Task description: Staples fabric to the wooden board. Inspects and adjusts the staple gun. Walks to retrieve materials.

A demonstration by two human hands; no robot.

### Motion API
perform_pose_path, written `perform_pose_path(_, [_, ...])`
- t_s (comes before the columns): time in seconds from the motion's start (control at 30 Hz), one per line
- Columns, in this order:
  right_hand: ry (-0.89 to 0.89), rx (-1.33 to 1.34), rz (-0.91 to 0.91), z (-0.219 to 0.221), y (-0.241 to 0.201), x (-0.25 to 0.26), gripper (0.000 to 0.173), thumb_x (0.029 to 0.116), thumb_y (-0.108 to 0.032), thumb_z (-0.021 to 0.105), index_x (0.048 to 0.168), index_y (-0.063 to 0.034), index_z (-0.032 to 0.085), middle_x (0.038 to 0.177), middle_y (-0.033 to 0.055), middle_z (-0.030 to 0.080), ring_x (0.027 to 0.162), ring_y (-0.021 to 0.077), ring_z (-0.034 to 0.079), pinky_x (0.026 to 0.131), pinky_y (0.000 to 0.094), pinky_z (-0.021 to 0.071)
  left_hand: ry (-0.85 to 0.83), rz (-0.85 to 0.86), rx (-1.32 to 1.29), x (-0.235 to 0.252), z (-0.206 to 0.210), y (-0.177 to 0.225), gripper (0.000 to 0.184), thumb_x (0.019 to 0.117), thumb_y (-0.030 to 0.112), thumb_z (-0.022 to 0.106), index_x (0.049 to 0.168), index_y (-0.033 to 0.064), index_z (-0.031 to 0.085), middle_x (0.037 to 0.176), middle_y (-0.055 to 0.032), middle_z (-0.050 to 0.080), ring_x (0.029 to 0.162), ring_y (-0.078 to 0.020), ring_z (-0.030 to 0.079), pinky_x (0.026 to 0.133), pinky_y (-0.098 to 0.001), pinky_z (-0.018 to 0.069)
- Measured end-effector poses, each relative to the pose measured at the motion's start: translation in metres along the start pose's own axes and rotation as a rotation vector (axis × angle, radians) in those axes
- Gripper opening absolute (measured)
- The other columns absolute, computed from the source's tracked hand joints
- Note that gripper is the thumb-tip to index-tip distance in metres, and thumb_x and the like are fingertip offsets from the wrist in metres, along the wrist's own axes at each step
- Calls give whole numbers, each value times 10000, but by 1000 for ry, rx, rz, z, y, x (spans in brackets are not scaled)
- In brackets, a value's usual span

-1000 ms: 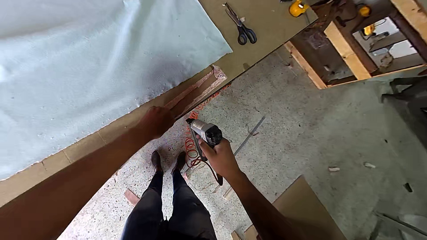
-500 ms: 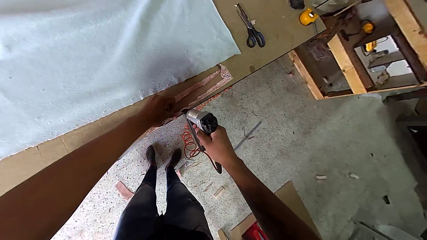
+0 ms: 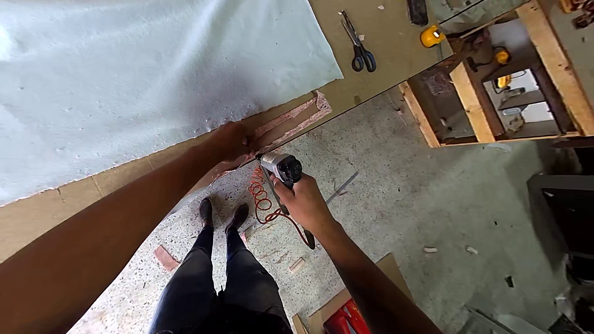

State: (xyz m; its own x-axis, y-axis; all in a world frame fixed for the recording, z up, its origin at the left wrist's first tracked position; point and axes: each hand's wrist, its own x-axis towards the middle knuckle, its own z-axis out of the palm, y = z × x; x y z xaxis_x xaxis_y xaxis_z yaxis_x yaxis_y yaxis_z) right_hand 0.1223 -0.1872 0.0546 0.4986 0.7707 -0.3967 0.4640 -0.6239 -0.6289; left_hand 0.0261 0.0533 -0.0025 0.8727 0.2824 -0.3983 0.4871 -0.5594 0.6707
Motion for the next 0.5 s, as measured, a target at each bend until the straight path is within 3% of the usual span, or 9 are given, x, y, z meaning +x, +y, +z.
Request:
perform_pose_path(0.23, [2,-97,-34,4,-7,0,235,1015,-364,593,1029,-148,684,758,7,668,627,140,655,598,411,581,-8,37,41,2,2,-2,253,897,308,786,1065,126,733,965,-92,729,948,-300,696,880,-609,544])
perform_pose_path(0.5, [-9,-73,-62,13,-13,-5,211,1013,-352,596,1030,-162,684,760,-21,673,622,107,658,601,372,593,2,47,73,1,-1,0,237,881,322,803,1005,135,727,929,-68,713,897,-266,683,839,-557,551])
